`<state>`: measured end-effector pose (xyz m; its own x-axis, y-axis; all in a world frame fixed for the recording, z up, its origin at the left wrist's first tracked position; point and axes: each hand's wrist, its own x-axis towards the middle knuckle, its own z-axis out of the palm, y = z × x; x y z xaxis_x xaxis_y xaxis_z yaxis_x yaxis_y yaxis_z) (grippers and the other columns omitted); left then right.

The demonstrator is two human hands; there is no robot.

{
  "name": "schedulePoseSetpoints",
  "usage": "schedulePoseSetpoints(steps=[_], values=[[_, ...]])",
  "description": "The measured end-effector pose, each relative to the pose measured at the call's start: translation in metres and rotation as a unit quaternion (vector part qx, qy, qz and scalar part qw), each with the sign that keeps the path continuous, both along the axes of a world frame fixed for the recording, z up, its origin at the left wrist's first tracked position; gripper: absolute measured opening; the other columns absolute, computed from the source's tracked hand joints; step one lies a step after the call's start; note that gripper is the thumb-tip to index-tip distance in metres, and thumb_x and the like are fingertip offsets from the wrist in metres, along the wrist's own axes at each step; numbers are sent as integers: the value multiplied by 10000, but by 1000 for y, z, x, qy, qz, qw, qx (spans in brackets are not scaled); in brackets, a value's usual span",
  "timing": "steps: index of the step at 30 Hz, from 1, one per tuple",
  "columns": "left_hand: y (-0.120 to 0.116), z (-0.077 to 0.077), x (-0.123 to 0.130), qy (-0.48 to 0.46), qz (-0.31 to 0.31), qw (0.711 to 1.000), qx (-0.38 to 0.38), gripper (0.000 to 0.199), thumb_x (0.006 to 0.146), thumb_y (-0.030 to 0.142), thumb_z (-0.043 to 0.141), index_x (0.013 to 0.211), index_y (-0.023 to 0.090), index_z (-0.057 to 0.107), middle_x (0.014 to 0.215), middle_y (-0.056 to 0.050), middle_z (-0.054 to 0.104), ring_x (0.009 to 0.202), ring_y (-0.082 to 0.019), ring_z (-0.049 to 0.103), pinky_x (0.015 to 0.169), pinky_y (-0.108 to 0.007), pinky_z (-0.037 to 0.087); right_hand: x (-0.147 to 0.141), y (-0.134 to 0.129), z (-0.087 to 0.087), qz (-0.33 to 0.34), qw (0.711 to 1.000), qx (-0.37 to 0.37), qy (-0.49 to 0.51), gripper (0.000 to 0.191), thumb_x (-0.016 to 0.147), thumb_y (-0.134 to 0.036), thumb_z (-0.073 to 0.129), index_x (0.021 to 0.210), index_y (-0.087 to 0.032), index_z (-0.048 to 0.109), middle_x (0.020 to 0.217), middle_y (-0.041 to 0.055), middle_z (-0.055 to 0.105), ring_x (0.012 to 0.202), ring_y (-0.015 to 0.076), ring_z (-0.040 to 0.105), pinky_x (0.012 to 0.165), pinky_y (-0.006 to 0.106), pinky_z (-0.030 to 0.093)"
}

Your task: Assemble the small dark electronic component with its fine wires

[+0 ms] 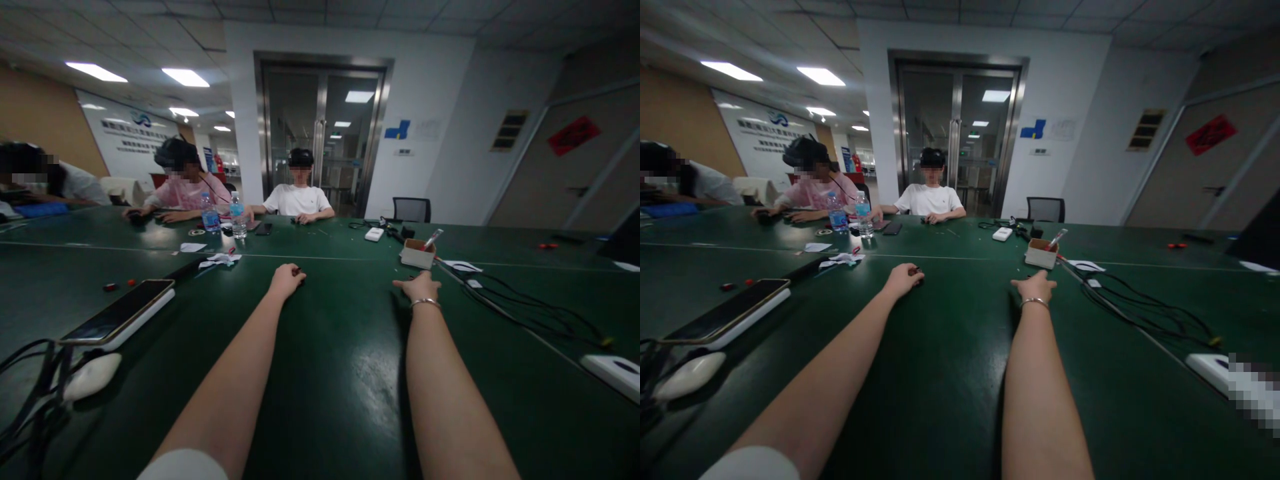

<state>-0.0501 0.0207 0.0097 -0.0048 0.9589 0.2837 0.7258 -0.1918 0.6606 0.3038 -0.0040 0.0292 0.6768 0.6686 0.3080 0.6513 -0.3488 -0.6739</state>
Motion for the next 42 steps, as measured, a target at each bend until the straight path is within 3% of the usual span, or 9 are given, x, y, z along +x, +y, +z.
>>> schedulePoseSetpoints(steps=[3,7,11,15,18,21,24,30,42], values=[[-1,-13,24,-61,-32,997,31,292,778,351,613,988,155,665,1007,-111,638,821,-173,611,723,-274,473,-20,-6,35,-34,992,114,-46,711,607,-351,755,1222,-133,471,1215,228,425,1015,307,573,863,430,452],[-6,-17,34,-123,-122,985,14,240,794,300,603,985,165,659,1009,-93,625,761,-139,601,704,-266,490,-62,2,69,134,962,221,-88,310,768,-214,567,1070,-147,579,1006,118,563,945,238,575,833,378,456],[-8,-13,34,-249,-140,958,-25,174,820,184,560,973,140,632,915,-72,632,660,-93,585,646,-236,504,-121,16,39,421,897,26,131,167,739,-156,632,906,-157,628,662,0,573,545,107,557,549,220,469],[-5,-12,30,-369,-114,922,-32,142,798,118,582,939,129,598,878,-46,617,639,-69,604,665,-233,530,-164,22,-12,516,779,-48,353,145,775,-170,658,901,-150,591,629,2,618,447,92,580,404,179,444],[-4,-14,29,-413,-123,901,-44,145,770,90,616,909,121,593,848,-39,624,653,-82,633,716,-266,549,-173,22,-27,520,744,-19,420,105,814,-140,626,903,-136,570,644,26,651,486,112,630,436,195,506],[-2,-16,30,-420,-132,895,-66,115,778,74,602,886,112,600,788,-38,638,654,-95,649,739,-271,550,-171,21,-26,507,747,4,430,107,797,-71,627,877,-121,576,623,30,652,482,111,632,445,194,522],[-1,-17,33,-377,-107,917,-71,53,817,145,573,852,112,594,730,-40,646,622,-106,648,678,-256,545,-166,20,-25,497,757,15,423,151,771,-7,622,875,-112,592,604,21,641,482,102,628,448,179,521],[-10,-9,32,-156,-42,986,-43,408,874,484,422,728,146,598,605,-38,638,519,-130,607,563,-248,476,-160,21,-28,522,733,38,435,267,712,14,657,935,-130,624,736,26,655,588,105,665,528,180,551],[-24,3,31,-54,-24,997,-44,576,866,599,273,621,184,588,549,-26,611,493,-151,555,544,-263,381,-152,15,-25,546,703,26,456,335,660,19,693,942,-152,631,862,29,633,693,115,689,650,211,586]])
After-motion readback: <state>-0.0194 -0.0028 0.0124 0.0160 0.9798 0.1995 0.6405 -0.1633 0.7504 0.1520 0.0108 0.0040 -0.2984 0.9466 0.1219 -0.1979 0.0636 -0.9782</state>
